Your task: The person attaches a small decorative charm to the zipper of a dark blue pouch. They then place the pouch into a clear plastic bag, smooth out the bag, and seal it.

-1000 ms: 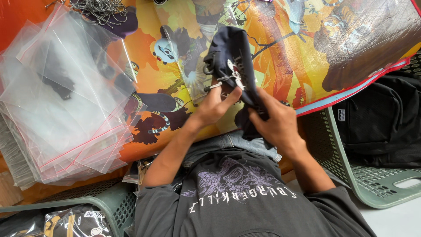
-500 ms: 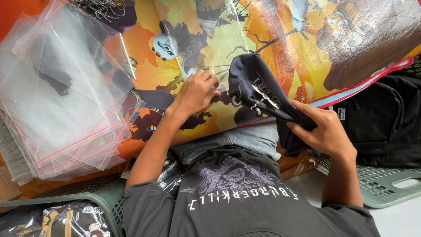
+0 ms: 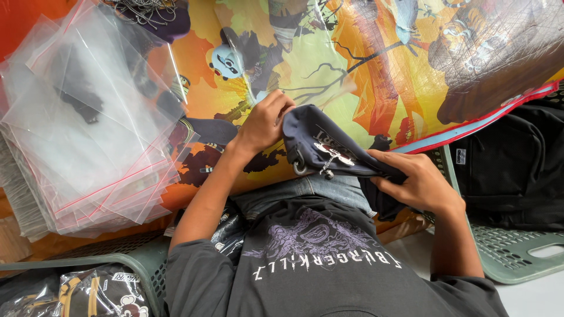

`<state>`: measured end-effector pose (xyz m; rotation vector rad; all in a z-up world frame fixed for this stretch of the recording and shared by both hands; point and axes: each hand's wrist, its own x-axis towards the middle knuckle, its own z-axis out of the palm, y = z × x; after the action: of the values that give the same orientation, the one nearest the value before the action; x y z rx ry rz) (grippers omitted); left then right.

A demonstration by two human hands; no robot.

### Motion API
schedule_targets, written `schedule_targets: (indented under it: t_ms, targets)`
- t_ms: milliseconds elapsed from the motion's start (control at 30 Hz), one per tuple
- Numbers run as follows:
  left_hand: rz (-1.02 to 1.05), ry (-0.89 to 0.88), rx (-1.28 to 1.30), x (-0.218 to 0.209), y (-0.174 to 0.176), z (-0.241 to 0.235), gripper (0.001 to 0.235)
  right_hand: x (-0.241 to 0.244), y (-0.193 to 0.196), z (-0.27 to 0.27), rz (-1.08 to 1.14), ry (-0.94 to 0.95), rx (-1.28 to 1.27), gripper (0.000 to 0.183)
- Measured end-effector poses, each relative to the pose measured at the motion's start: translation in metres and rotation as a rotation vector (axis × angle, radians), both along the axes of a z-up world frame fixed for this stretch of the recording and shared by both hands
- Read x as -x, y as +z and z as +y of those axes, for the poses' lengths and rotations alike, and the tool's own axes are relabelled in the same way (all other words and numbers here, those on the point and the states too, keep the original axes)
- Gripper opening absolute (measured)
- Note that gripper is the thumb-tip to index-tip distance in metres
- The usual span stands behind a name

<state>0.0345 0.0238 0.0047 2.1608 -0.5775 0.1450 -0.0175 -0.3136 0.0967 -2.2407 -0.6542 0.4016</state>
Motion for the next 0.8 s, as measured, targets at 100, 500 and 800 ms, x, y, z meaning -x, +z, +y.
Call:
schedule_targets:
  t_ms: [100,500,800]
  targets:
    - [0.03,0.079,0.141,0.0,0.005,-0.003,0.013,-0.001,0.001,0.003,-0.042,-0.06,-0.065,0.049]
    - [-0.112,0.054,0.063,-0.003,0.039,-0.027,0.013,-0.002,-0.016,0.019,-0.283,-0.203,0.18,0.057]
    - [-0.343,0.071,-0.03,-0.001,0.058,-0.066,0.015,-0.027,-0.033,0.068,-0.342,-0.308,0.151,0.041]
